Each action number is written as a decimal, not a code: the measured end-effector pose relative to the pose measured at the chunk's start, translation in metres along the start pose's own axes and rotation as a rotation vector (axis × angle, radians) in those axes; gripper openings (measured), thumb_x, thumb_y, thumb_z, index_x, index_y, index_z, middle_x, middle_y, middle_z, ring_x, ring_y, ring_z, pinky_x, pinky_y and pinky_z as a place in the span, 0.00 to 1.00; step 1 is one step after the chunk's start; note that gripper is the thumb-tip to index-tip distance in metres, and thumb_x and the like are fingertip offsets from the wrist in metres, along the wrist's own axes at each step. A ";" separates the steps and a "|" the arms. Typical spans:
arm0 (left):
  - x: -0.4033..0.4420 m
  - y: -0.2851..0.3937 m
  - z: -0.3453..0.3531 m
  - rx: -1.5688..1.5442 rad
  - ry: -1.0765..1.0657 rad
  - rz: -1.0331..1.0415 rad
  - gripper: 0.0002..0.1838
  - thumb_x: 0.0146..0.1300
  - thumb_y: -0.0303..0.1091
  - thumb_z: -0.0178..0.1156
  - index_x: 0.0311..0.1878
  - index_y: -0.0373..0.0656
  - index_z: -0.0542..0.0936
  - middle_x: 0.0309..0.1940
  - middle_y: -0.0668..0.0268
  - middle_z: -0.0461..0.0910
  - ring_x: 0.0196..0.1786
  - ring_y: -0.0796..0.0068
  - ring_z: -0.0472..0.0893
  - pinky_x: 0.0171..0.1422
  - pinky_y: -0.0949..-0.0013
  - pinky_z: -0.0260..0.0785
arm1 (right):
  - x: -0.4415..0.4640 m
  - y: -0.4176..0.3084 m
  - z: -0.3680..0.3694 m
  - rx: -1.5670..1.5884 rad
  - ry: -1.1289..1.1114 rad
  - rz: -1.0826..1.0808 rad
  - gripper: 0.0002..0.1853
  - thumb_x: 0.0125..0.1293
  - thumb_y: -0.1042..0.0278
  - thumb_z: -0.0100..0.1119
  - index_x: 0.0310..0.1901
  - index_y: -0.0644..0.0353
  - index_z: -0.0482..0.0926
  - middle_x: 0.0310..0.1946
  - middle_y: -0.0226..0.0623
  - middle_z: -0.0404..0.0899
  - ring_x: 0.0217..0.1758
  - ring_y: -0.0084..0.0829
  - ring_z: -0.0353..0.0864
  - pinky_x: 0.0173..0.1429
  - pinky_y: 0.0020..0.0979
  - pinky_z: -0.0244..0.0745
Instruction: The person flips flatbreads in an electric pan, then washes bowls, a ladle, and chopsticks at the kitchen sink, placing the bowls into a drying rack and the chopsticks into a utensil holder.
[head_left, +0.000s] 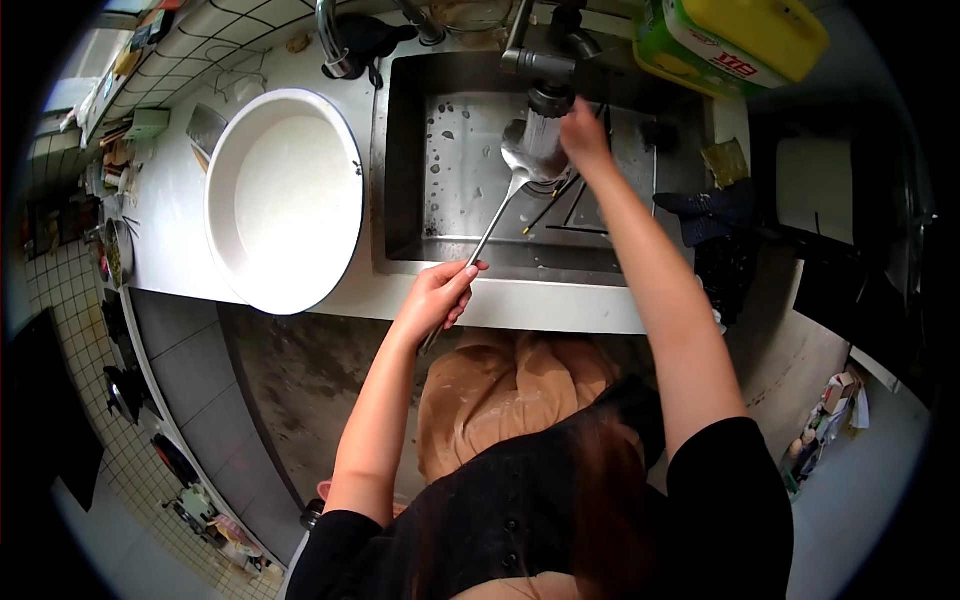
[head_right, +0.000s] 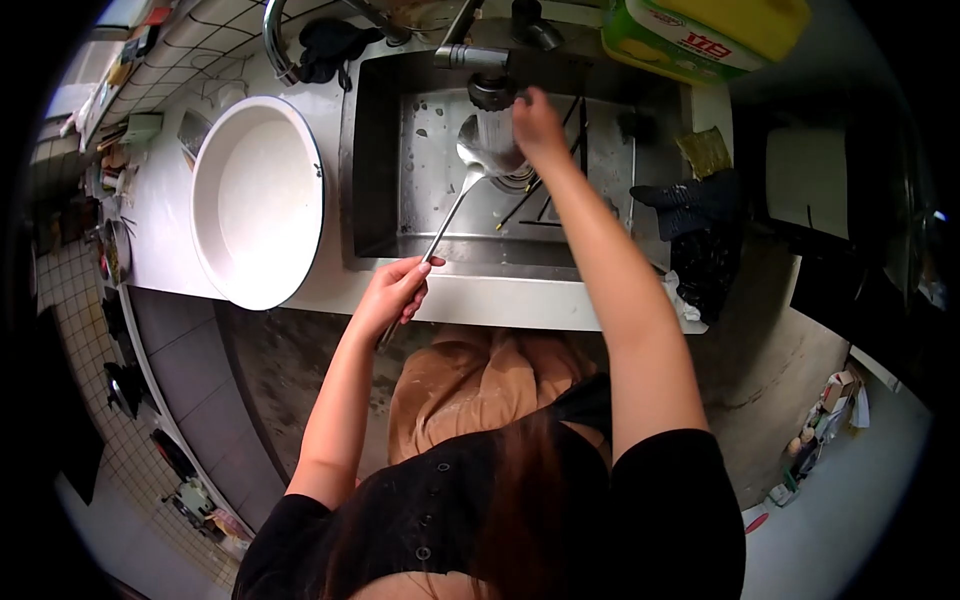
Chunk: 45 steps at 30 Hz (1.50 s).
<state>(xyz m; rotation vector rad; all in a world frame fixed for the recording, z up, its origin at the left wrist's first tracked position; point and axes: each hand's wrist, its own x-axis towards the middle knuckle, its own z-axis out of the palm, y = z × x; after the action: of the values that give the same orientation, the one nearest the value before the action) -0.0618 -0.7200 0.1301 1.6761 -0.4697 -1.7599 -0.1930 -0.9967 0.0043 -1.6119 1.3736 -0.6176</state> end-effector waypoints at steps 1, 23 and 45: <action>0.000 0.000 0.001 0.007 0.012 -0.006 0.15 0.69 0.38 0.49 0.50 0.40 0.76 0.15 0.77 0.62 0.14 0.90 0.60 0.15 0.82 0.52 | -0.010 0.004 0.015 0.001 0.025 -0.011 0.21 0.60 0.59 0.48 0.53 0.60 0.70 0.40 0.56 0.78 0.46 0.52 0.77 0.49 0.42 0.72; 0.051 0.025 0.006 1.014 0.601 0.762 0.21 0.53 0.29 0.61 0.53 0.49 0.76 0.25 0.63 0.71 0.28 0.61 0.75 0.30 0.62 0.68 | -0.043 -0.066 0.012 1.764 -0.300 0.444 0.52 0.51 0.27 0.49 0.65 0.66 0.54 0.63 0.53 0.55 0.67 0.56 0.54 0.69 0.55 0.46; 0.188 0.128 0.075 0.828 -0.057 0.639 0.18 0.54 0.46 0.62 0.28 0.38 0.78 0.17 0.62 0.73 0.21 0.74 0.69 0.28 0.67 0.61 | -0.052 -0.051 -0.111 1.347 0.103 0.125 0.19 0.72 0.60 0.39 0.58 0.64 0.63 0.51 0.57 0.72 0.56 0.46 0.73 0.62 0.41 0.69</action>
<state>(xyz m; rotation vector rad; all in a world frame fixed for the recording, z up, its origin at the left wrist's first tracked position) -0.1014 -0.9520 0.0835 1.6790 -1.7192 -1.1791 -0.2726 -0.9835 0.1096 -0.4001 0.7362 -1.1949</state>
